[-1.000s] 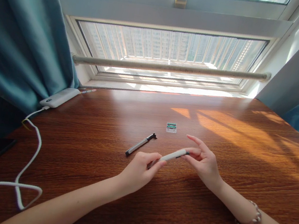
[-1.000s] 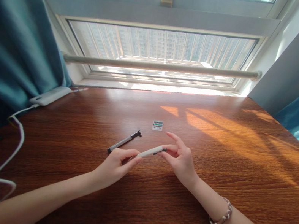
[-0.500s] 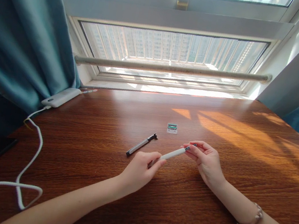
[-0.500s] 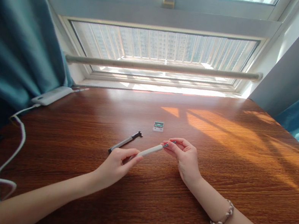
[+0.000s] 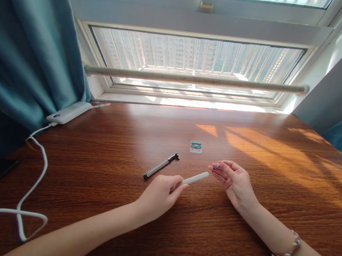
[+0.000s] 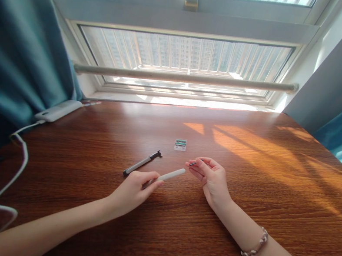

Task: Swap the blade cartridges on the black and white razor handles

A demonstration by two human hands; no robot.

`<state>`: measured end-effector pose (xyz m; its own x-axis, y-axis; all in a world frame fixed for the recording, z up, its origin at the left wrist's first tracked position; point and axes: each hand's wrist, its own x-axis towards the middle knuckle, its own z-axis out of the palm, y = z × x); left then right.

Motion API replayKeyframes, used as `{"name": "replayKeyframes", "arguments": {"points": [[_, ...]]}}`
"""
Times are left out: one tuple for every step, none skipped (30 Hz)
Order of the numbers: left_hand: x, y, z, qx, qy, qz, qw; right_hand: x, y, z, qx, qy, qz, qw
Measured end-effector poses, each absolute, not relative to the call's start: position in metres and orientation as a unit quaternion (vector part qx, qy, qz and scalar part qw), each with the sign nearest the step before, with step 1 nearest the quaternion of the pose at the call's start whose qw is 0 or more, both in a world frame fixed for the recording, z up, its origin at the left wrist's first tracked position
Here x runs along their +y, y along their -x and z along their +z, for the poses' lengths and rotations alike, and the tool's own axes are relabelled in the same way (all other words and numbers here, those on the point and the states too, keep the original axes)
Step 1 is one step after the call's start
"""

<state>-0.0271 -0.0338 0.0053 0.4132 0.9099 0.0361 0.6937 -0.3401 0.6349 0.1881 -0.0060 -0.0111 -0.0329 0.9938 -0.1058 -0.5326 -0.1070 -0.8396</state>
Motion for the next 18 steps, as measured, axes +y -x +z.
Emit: {"name": "replayKeyframes", "arguments": {"points": [[-0.0338,0.0270,0.0051,0.506,-0.792,0.199,0.277,-0.0049,-0.1890,-0.0114,-0.316,0.368,0.644,0.592],[-0.0339,0.0269,0.0050,0.508,-0.788,0.204,0.281,-0.0039,-0.1897,-0.0119,-0.319,0.369,0.641,0.593],[-0.0341,0.0267,0.0049,0.508,-0.784,0.210,0.289,-0.0029,-0.1904,-0.0126,-0.321,0.369,0.638,0.595],[-0.0343,0.0264,0.0048,0.508,-0.778,0.218,0.300,-0.0019,-0.1910,-0.0134,-0.323,0.369,0.635,0.597],[-0.0346,0.0259,0.0046,0.506,-0.770,0.227,0.316,-0.0010,-0.1916,-0.0142,-0.327,0.370,0.631,0.598],[-0.0348,0.0252,0.0042,0.506,-0.756,0.240,0.340,-0.0002,-0.1921,-0.0149,-0.332,0.373,0.626,0.598],[-0.0350,0.0243,0.0036,0.505,-0.736,0.252,0.373,0.0004,-0.1926,-0.0152,-0.341,0.379,0.619,0.597],[-0.0352,0.0233,0.0029,0.504,-0.710,0.264,0.415,0.0009,-0.1931,-0.0153,-0.354,0.386,0.610,0.594],[-0.0355,0.0222,0.0022,0.502,-0.680,0.274,0.459,0.0013,-0.1935,-0.0151,-0.370,0.393,0.599,0.591],[-0.0357,0.0212,0.0015,0.498,-0.650,0.280,0.501,0.0014,-0.1937,-0.0147,-0.389,0.399,0.587,0.587],[-0.0359,0.0205,0.0011,0.494,-0.627,0.283,0.532,0.0015,-0.1939,-0.0142,-0.407,0.404,0.575,0.584],[-0.0361,0.0200,0.0009,0.490,-0.615,0.286,0.548,0.0015,-0.1941,-0.0136,-0.423,0.406,0.564,0.581],[-0.0363,0.0199,0.0010,0.488,-0.615,0.288,0.548,0.0015,-0.1941,-0.0131,-0.438,0.408,0.553,0.578],[-0.0366,0.0201,0.0015,0.488,-0.626,0.289,0.535,0.0014,-0.1942,-0.0126,-0.451,0.411,0.544,0.576],[-0.0369,0.0206,0.0023,0.489,-0.645,0.288,0.512,0.0013,-0.1942,-0.0121,-0.463,0.414,0.534,0.574],[-0.0374,0.0210,0.0033,0.490,-0.666,0.285,0.485,0.0012,-0.1942,-0.0117,-0.472,0.417,0.524,0.573],[-0.0381,0.0214,0.0045,0.490,-0.688,0.279,0.456,0.0011,-0.1943,-0.0113,-0.481,0.420,0.513,0.573],[-0.0390,0.0216,0.0058,0.490,-0.709,0.270,0.430,0.0009,-0.1943,-0.0109,-0.488,0.422,0.504,0.574]]}}
